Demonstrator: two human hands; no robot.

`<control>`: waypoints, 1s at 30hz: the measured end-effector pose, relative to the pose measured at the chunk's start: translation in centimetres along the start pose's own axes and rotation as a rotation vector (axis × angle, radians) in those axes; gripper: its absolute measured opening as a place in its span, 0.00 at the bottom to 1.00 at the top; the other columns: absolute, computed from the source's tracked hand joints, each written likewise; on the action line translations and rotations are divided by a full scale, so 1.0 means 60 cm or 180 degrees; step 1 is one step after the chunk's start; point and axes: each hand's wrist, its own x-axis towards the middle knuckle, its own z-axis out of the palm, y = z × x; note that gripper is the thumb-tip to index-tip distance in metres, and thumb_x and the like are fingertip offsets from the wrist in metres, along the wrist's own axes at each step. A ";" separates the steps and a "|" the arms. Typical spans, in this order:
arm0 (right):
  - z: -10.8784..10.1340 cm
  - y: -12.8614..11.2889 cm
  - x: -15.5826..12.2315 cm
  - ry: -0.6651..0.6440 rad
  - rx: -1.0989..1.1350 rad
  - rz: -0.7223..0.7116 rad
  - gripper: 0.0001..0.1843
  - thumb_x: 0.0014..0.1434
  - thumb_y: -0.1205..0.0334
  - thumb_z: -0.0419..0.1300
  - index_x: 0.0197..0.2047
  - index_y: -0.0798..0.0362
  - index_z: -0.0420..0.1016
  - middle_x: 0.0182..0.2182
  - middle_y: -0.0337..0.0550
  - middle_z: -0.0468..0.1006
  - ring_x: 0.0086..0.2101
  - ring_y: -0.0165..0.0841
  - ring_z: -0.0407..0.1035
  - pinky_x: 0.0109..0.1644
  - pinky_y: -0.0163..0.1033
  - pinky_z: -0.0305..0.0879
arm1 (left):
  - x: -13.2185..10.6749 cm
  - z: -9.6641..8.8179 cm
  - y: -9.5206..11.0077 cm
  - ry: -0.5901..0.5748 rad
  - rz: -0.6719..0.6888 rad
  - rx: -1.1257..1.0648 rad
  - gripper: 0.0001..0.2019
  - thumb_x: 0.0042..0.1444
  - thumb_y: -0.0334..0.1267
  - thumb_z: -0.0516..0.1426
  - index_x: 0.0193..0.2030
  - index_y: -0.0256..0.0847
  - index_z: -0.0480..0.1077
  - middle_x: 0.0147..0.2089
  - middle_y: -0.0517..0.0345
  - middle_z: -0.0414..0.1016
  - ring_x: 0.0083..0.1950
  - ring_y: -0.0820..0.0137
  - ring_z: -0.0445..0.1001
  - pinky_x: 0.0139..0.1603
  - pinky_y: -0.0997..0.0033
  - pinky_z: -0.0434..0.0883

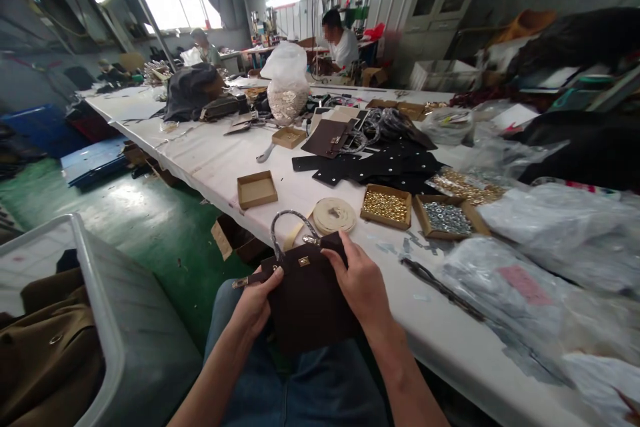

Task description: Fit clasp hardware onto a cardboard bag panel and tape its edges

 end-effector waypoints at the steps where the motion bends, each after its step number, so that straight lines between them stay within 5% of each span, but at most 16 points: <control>1: -0.002 -0.001 0.000 0.0107 0.0101 0.0142 0.36 0.79 0.33 0.57 0.70 0.55 0.82 0.58 0.62 0.88 0.56 0.55 0.84 0.62 0.54 0.78 | 0.000 -0.001 -0.002 0.0038 0.0029 -0.0014 0.27 0.55 0.45 0.80 0.58 0.40 0.82 0.58 0.42 0.89 0.60 0.49 0.88 0.70 0.47 0.80; 4: -0.012 -0.008 0.003 0.0338 0.0369 0.0646 0.30 0.80 0.36 0.56 0.60 0.51 0.88 0.51 0.58 0.91 0.48 0.50 0.86 0.53 0.47 0.77 | 0.003 -0.004 -0.009 0.0139 0.0064 -0.0093 0.27 0.53 0.45 0.81 0.57 0.38 0.83 0.56 0.41 0.90 0.58 0.48 0.89 0.68 0.46 0.82; 11: -0.021 -0.008 0.007 0.0005 0.0985 0.1144 0.28 0.75 0.34 0.62 0.50 0.52 0.88 0.38 0.49 0.90 0.38 0.43 0.81 0.42 0.43 0.73 | 0.008 -0.008 -0.010 0.0351 0.0042 -0.0129 0.25 0.53 0.45 0.81 0.53 0.36 0.84 0.52 0.41 0.91 0.53 0.50 0.90 0.64 0.47 0.84; 17: 0.001 -0.005 0.001 -0.0127 0.1236 0.1111 0.28 0.66 0.38 0.73 0.57 0.52 0.85 0.48 0.54 0.91 0.47 0.50 0.85 0.53 0.49 0.79 | 0.002 0.000 -0.012 0.0641 0.0114 -0.0116 0.26 0.49 0.44 0.83 0.51 0.36 0.84 0.49 0.42 0.91 0.51 0.50 0.91 0.62 0.47 0.85; 22: 0.007 -0.015 -0.001 -0.0086 0.0903 0.1054 0.21 0.70 0.39 0.67 0.50 0.49 0.87 0.47 0.52 0.91 0.45 0.48 0.85 0.53 0.48 0.77 | -0.008 0.001 -0.023 0.0636 0.0387 -0.0049 0.27 0.51 0.46 0.82 0.54 0.37 0.84 0.53 0.42 0.91 0.53 0.51 0.90 0.64 0.49 0.84; 30: 0.005 -0.014 -0.006 -0.0137 0.1080 0.0942 0.24 0.71 0.39 0.66 0.55 0.50 0.87 0.48 0.53 0.91 0.44 0.48 0.84 0.51 0.48 0.77 | -0.028 -0.002 0.000 0.0343 0.0386 0.0088 0.27 0.53 0.46 0.81 0.56 0.38 0.86 0.57 0.41 0.90 0.57 0.50 0.89 0.69 0.48 0.80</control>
